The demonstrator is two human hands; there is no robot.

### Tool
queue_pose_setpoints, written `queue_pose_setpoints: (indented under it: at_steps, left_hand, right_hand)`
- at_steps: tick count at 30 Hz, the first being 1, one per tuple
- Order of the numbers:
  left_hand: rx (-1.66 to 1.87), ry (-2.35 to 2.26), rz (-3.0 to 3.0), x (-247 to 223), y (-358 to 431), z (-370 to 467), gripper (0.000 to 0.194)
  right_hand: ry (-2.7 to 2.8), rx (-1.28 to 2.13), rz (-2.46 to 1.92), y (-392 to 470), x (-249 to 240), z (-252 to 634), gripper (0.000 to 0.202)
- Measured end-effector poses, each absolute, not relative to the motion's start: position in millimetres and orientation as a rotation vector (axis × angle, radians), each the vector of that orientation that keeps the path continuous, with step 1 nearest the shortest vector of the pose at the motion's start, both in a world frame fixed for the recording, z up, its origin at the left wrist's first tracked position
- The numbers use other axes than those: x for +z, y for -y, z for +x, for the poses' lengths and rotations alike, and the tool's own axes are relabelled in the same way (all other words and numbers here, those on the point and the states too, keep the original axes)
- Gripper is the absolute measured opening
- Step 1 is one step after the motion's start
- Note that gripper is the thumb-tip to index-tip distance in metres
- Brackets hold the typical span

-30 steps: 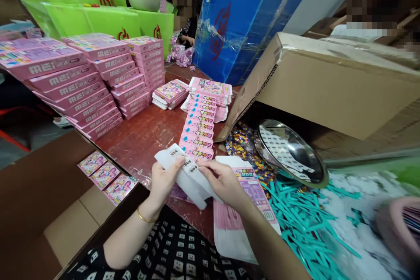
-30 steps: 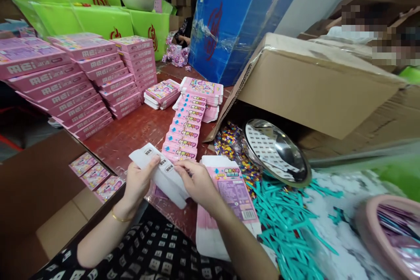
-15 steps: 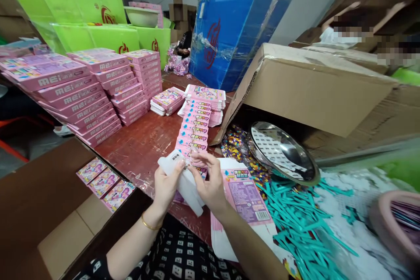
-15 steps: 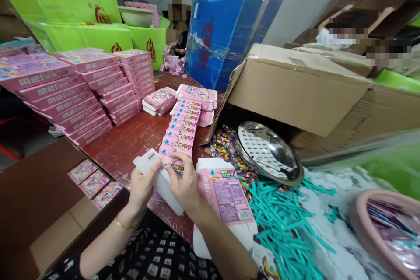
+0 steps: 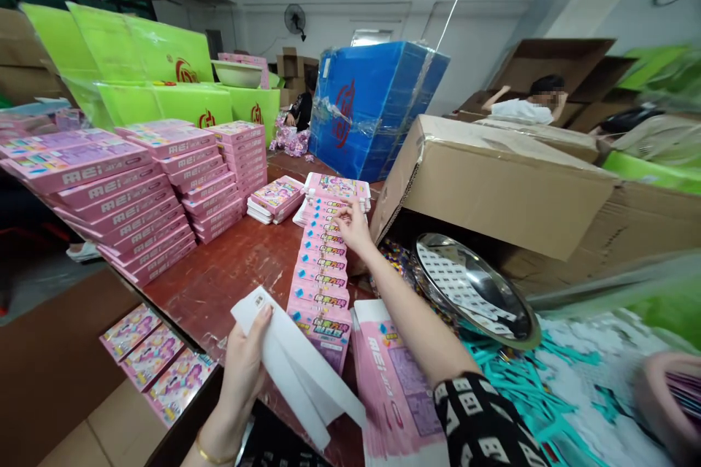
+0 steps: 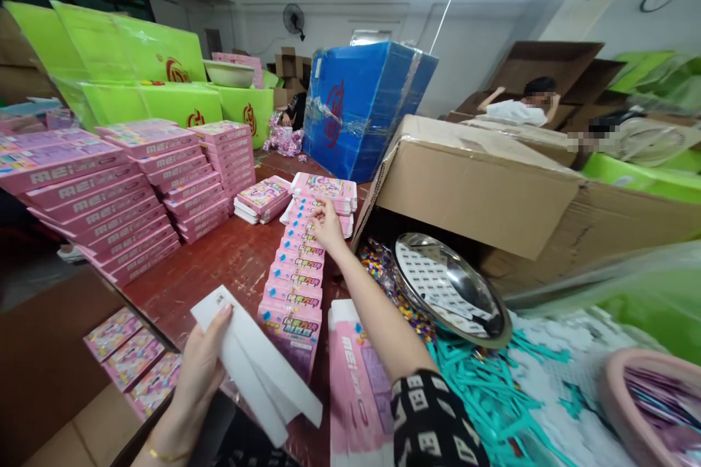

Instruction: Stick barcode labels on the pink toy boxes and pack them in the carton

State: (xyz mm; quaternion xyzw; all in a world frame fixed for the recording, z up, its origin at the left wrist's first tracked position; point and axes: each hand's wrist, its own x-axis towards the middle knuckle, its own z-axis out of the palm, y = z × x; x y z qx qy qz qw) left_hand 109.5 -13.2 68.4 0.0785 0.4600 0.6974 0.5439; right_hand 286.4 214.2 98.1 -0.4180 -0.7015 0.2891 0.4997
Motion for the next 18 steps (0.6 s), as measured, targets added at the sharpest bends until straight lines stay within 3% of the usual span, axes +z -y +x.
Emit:
queue_pose_setpoints:
  at_steps: [5,11,18]
  left_hand:
    - [1.677,-1.169,0.151,51.3,16.0,79.5,0.049]
    - [1.655,-1.159,0.143,29.4,11.9,57.7,0.048]
    - [1.65,-1.168,0.103,26.2,2.1,59.6,0.048]
  right_hand:
    - [1.85,0.846,-1.115,-306.7,74.1,292.8,0.052]
    - [1.939,0.883,-1.158,-324.2,48.0,291.9,0.059]
    - [1.962,0.63,-1.266,-328.2,40.2,291.0,0.059]
